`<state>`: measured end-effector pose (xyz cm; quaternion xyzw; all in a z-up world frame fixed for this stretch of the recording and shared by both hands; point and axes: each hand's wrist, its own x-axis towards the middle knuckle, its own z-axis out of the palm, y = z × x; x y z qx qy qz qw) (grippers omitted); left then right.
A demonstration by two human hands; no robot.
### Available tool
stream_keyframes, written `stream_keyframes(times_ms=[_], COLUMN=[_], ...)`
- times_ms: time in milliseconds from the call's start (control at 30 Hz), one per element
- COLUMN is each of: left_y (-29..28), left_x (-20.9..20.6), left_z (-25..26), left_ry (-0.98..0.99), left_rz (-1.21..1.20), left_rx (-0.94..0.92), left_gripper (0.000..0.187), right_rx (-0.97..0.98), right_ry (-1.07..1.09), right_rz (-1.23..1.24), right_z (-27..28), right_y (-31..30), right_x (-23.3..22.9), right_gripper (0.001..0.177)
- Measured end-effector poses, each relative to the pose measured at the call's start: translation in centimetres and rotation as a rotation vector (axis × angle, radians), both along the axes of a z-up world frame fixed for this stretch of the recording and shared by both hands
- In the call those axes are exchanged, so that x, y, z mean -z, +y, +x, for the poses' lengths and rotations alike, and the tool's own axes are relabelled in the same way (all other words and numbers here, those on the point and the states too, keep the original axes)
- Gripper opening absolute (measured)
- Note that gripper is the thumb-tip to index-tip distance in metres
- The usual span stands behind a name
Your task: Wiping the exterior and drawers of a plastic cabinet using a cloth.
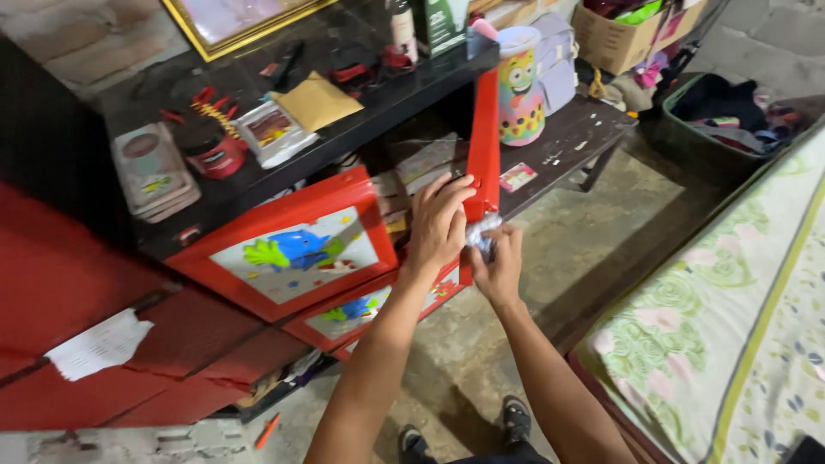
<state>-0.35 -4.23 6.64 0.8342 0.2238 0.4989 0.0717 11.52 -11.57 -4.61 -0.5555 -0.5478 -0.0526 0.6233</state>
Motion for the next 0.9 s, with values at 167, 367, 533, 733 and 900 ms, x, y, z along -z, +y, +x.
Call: stream_keyframes(times_ms=[167,367,533,733,900], left_y=[0.9,1.7,2.3,3.4,3.7], left_x=[-0.1,2.1,6.4,9.5,10.1], left_z=[-4.9,-8.5,-10.6,-10.2,-9.3], left_ry=[0.085,0.118,0.054,-0.013,-0.11], left_rz=[0.075,0.089,0.016,-0.227,-0.347], left_rx=[0.012,-0.028,0.035,0.011,0.011], left_gripper=[0.046,0.066,0.071,0.065,0.069], right_rx=[0.079,0.017,0.029,0.066,0.082], right_ry=[-0.031,-0.087,0.174,0.02,0.003], right_rz=[0.087,-0.234,-0.419,0.014,0.08], right_z=[-4.5,-7.3,-8.0,-8.9,-9.2], right_y=[1.8,2.0,3.3,5.0,6.8], right_x=[-3.0,3.5,4.4,-2.0,-2.1], right_gripper=[0.042,0.035,0.032,0.039,0.048])
